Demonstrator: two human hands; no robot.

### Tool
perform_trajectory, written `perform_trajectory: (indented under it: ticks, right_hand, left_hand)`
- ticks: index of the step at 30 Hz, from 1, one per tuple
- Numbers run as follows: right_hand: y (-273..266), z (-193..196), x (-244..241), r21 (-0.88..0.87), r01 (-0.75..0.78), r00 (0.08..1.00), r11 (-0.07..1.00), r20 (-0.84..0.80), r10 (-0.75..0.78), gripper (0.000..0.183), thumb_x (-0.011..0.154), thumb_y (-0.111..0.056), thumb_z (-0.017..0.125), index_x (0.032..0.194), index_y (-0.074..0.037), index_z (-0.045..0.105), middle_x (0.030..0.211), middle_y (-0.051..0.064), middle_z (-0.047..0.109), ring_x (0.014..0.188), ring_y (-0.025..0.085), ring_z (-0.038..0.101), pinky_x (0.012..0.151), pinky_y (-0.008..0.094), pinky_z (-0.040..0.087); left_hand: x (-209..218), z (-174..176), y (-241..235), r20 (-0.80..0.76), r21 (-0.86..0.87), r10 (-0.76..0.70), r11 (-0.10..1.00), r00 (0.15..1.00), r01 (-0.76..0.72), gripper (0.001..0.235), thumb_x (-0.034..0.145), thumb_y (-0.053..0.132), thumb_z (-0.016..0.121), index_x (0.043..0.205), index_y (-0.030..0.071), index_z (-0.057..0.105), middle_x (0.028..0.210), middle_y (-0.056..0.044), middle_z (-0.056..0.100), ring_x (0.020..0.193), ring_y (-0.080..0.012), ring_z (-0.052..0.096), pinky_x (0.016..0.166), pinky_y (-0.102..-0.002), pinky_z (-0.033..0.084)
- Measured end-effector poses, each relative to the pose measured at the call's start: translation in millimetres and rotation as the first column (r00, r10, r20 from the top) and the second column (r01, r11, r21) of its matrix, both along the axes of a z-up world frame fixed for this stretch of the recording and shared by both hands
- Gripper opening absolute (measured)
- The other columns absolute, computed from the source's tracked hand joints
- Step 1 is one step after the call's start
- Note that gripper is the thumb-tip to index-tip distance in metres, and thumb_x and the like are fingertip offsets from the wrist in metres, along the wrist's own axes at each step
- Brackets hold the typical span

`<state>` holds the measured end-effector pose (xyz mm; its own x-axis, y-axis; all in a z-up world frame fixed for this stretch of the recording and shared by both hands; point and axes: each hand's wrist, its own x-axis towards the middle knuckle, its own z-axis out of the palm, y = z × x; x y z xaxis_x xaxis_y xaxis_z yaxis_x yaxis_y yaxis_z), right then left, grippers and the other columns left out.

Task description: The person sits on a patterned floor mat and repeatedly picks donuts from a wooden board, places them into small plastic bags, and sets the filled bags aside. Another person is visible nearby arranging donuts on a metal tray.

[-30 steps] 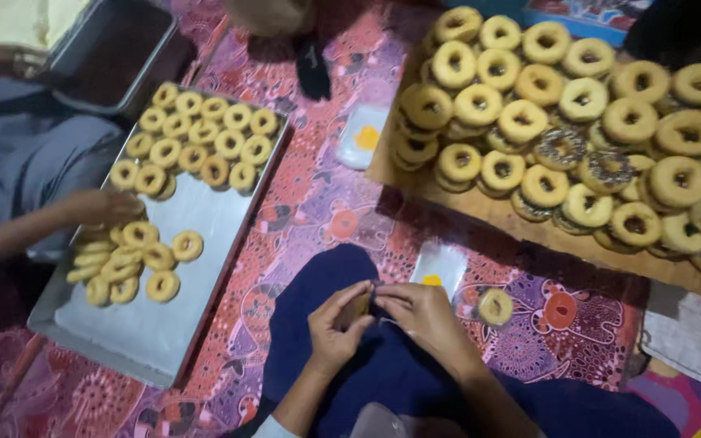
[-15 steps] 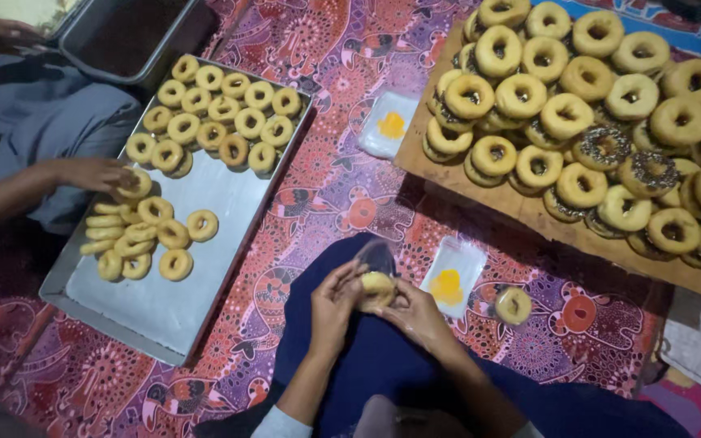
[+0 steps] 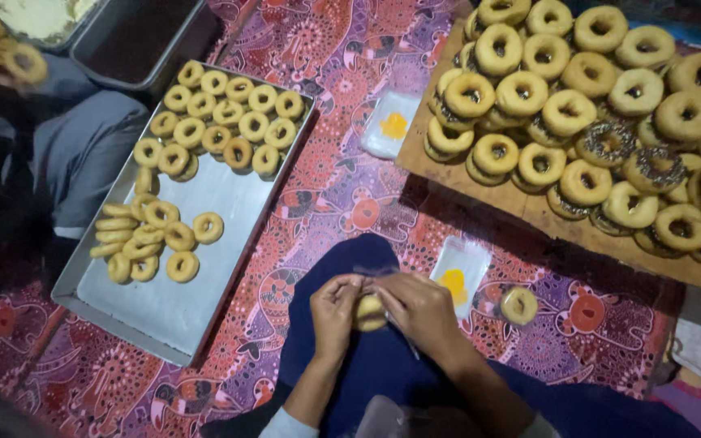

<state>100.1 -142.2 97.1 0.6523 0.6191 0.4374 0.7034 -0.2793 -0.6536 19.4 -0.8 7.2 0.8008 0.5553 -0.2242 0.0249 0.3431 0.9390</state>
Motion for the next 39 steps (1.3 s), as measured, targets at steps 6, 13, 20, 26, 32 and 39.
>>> perform_trajectory:
  ticks: [6, 13, 20, 26, 32, 39]
  right_hand:
    - [2, -1, 8, 0.047, -0.106, 0.985, 0.993, 0.141, 0.099, 0.033, 0.085, -0.004, 0.072, 0.118, -0.002, 0.071, 0.109, 0.014, 0.074, 0.098, 0.031, 0.074, 0.085, 0.039, 0.059]
    - [-25, -44, 31, -0.176, 0.205, 0.790, 0.963, -0.552, -0.269, 0.046, 0.084, -0.002, 0.069, 0.130, -0.007, 0.066, 0.097, 0.010, 0.074, 0.081, 0.022, 0.071, 0.068, 0.036, 0.059]
    - [-46, -110, -42, 0.322, 0.080, 0.395, 0.943, -0.879, 0.266, 0.054, 0.088, -0.008, 0.068, 0.140, -0.008, 0.052, 0.134, 0.007, 0.062, 0.128, 0.016, 0.057, 0.109, 0.034, 0.044]
    - [-21, -150, -40, 0.296, 0.132, 0.157, 0.946, -0.949, 0.275, 0.046, 0.097, -0.024, 0.060, 0.140, -0.007, 0.059, 0.133, 0.006, 0.068, 0.124, 0.016, 0.062, 0.106, 0.034, 0.048]
    - [-19, -159, -47, 0.173, 0.223, 0.553, 0.959, -0.833, 0.022, 0.026, 0.102, -0.020, 0.062, 0.116, -0.004, 0.077, 0.110, 0.007, 0.079, 0.100, 0.014, 0.071, 0.088, 0.029, 0.056]
    - [-9, -147, -52, 0.265, 0.343, 0.853, 0.901, -0.490, -0.181, 0.019, 0.098, -0.017, 0.068, 0.087, -0.001, 0.065, 0.084, 0.009, 0.062, 0.077, 0.020, 0.058, 0.069, 0.034, 0.047]
  left_hand:
    - [0, 17, -12, -0.041, 0.392, -0.001, 0.920, 0.999, 0.017, 0.022, 0.096, 0.008, 0.068, 0.111, -0.006, 0.077, 0.092, -0.009, 0.080, 0.080, -0.0100, 0.069, 0.072, -0.025, 0.058]
    - [-7, 47, -19, 0.062, 0.410, 0.020, 0.911, 0.998, -0.044, 0.020, 0.098, 0.007, 0.065, 0.109, -0.005, 0.077, 0.101, -0.014, 0.080, 0.089, -0.0128, 0.074, 0.081, -0.026, 0.060]
    - [-27, 53, -37, 0.234, 0.808, -0.117, 0.576, 0.965, -0.126, 0.030, 0.104, 0.023, 0.065, 0.112, -0.004, 0.073, 0.125, -0.025, 0.072, 0.126, -0.0402, 0.067, 0.112, -0.043, 0.050]
    - [-27, -8, 13, -0.128, -0.357, 0.004, 0.933, 0.992, -0.049, 0.080, 0.100, 0.061, 0.033, 0.121, -0.007, 0.070, 0.107, -0.015, 0.080, 0.107, -0.0280, 0.071, 0.097, -0.040, 0.051]
    - [-55, -28, 9, -0.268, 0.164, -0.058, 0.981, 0.962, 0.105, 0.035, 0.102, 0.026, 0.062, 0.107, -0.006, 0.077, 0.096, -0.013, 0.079, 0.086, -0.0143, 0.070, 0.081, -0.028, 0.055]
    - [-64, -14, -3, 0.024, 0.555, 0.177, 0.816, 0.984, -0.160, 0.010, 0.103, 0.012, 0.062, 0.098, 0.003, 0.063, 0.086, -0.005, 0.059, 0.069, -0.0110, 0.051, 0.062, -0.027, 0.043]
